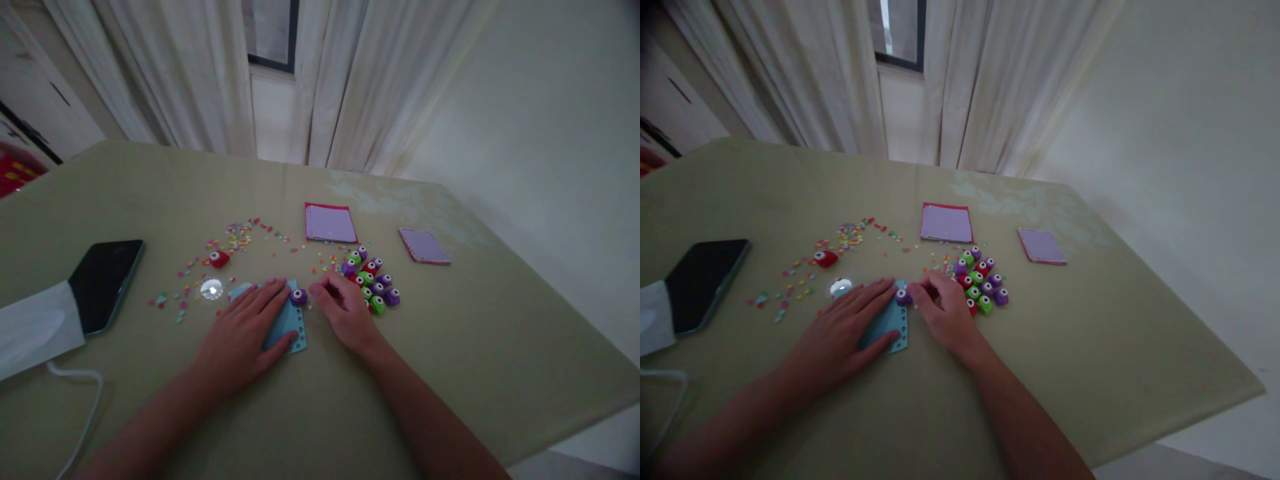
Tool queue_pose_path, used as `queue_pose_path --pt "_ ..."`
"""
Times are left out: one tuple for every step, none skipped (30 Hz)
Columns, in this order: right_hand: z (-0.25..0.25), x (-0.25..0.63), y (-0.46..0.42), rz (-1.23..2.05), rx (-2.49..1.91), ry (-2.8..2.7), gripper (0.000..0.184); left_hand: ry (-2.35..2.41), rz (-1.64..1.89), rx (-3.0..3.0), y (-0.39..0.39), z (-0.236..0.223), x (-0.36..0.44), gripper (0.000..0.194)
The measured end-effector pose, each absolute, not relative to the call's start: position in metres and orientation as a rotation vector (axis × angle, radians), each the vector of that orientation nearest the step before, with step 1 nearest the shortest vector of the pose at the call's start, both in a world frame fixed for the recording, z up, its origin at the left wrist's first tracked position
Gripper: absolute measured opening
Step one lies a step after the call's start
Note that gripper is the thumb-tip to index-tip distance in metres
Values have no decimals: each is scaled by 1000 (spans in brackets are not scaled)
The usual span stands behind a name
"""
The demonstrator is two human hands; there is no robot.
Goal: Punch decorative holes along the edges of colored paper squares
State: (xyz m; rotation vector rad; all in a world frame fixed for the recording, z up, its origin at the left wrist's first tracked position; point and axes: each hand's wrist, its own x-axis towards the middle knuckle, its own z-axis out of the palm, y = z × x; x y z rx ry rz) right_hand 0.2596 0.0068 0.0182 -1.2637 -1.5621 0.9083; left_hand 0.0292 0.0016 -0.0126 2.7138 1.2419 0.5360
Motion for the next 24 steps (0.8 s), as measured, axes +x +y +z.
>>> queue_pose_path --pt "17 257 8 942 -1235 -1476 42 1244 537 2706 2 -13 29 68" --pt "16 253 11 999 -1191 -1386 50 1244 538 2701 2 -13 30 68" --pt "18 249 15 1076 -1137 -1301 56 1240 540 2697 2 -13 30 68" --pt "23 244 20 1160 -1078 -1231 60 1234 545 2692 3 -14 30 68" --pt "30 239 25 1240 -1018 -1183 63 1228 553 2686 3 -14 30 68" --pt "40 234 30 1312 -962 -1161 65 1222 565 2676 4 -14 30 67" --pt "51 229 34 1346 -916 -1162 65 1220 580 2664 4 -15 30 67" --pt "62 225 38 1354 -876 -1181 66 1220 592 2651 4 -15 30 67" --pt "71 221 40 1331 -849 -1204 66 1221 602 2641 5 -15 31 67" --pt "78 218 42 1288 -846 -1236 66 1221 609 2634 4 -15 31 66" --pt "80 216 43 1241 -864 -1277 65 1221 613 2629 4 -14 31 66" --pt "77 213 43 1194 -906 -1325 64 1220 614 2625 4 -13 32 66" --pt "71 211 42 1158 -965 -1378 63 1219 613 2619 4 -12 32 65" --pt "62 209 42 1157 -1037 -1455 61 1218 612 2613 3 -11 33 64" --pt "52 207 41 1136 -1110 -1490 60 1218 610 2606 3 -10 33 63" --pt "43 205 40 1141 -1149 -1515 57 1215 605 2598 3 -9 34 62" --pt "35 204 40 1123 -1183 -1542 54 1213 601 2590 3 -8 34 62" --pt "30 202 40 1102 -1201 -1558 52 1211 600 2582 3 -8 34 62" --pt "28 201 40 1089 -1204 -1571 50 1212 603 2574 3 -8 35 62" --pt "28 201 41 1075 -1201 -1568 50 1214 609 2567 3 -8 35 62" --pt "31 202 42 1063 -1195 -1549 50 1218 617 2563 3 -8 35 62" --pt "35 204 43 1045 -1192 -1519 51 1223 624 2562 3 -9 35 63" --pt "39 206 43 1009 -1194 -1497 51 1230 626 2562 3 -9 35 63" --pt "43 210 42 952 -1207 -1499 51 1234 622 2564 3 -10 35 63"
